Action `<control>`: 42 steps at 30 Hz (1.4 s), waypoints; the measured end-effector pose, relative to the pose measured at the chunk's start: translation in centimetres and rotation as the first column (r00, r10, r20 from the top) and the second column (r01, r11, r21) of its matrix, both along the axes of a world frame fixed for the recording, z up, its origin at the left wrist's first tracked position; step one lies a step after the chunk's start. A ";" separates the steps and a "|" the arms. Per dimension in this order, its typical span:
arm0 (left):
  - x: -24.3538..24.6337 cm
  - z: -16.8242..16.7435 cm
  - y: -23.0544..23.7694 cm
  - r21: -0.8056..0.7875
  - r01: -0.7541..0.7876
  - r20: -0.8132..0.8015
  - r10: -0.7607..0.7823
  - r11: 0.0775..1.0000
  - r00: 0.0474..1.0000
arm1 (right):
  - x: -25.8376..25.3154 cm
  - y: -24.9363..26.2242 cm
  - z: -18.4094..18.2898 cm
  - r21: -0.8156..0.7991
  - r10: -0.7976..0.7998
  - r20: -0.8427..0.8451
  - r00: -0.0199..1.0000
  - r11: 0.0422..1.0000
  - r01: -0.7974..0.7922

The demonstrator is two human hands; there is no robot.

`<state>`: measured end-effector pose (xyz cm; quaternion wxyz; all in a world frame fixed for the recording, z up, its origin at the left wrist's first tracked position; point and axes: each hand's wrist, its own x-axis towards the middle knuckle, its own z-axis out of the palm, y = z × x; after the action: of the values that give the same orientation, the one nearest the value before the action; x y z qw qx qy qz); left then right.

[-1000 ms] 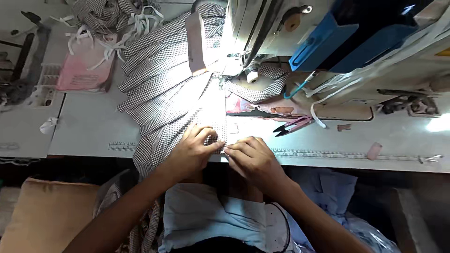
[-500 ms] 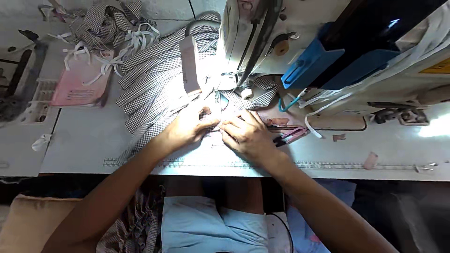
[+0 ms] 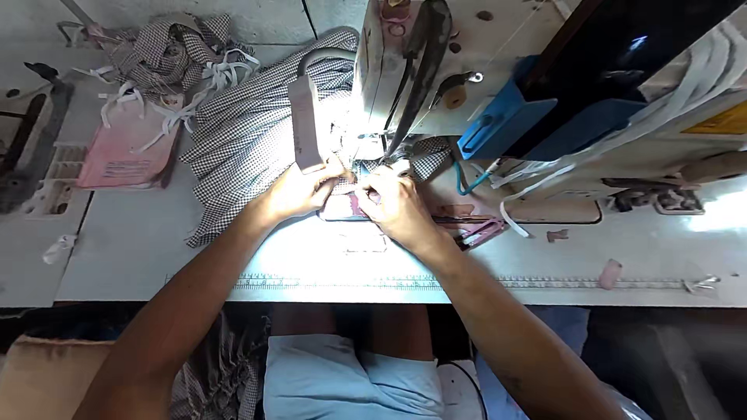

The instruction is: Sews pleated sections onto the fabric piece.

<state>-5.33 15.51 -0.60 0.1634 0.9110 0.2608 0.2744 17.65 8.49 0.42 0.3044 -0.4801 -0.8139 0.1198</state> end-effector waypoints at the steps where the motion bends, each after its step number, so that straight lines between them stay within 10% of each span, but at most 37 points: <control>1: 0.2 0.2 -0.4 -0.020 -0.013 -0.019 0.013 1.000 1.000 | -0.1 -0.2 0.1 -0.016 -0.012 -0.011 1.000 1.000 0.011; 16: -0.2 0.7 -1.9 -0.033 0.056 -0.192 -0.062 0.998 0.979 | 2.0 -6.1 -0.4 0.141 -0.058 0.202 0.978 0.990 0.030; 20: -0.5 0.7 -1.5 -0.027 0.086 -0.193 -0.090 0.996 0.977 | 8.6 -9.5 -0.4 0.274 -0.370 -0.014 0.929 0.892 0.360; 26: -0.7 0.7 -1.1 -0.019 0.107 -0.170 -0.109 0.994 0.979 | 20.4 -9.2 0.2 0.243 -0.759 0.100 0.643 0.645 0.724; 42: -1.3 0.3 -0.5 0.021 0.037 -0.110 -0.034 0.999 0.993 | 20.9 -8.8 0.2 0.086 -0.699 0.209 0.683 0.709 0.700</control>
<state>-6.65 14.97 -0.30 0.1430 0.9311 0.2498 0.2241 38.51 -0.34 0.67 0.2323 -0.7646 -0.5982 -0.0602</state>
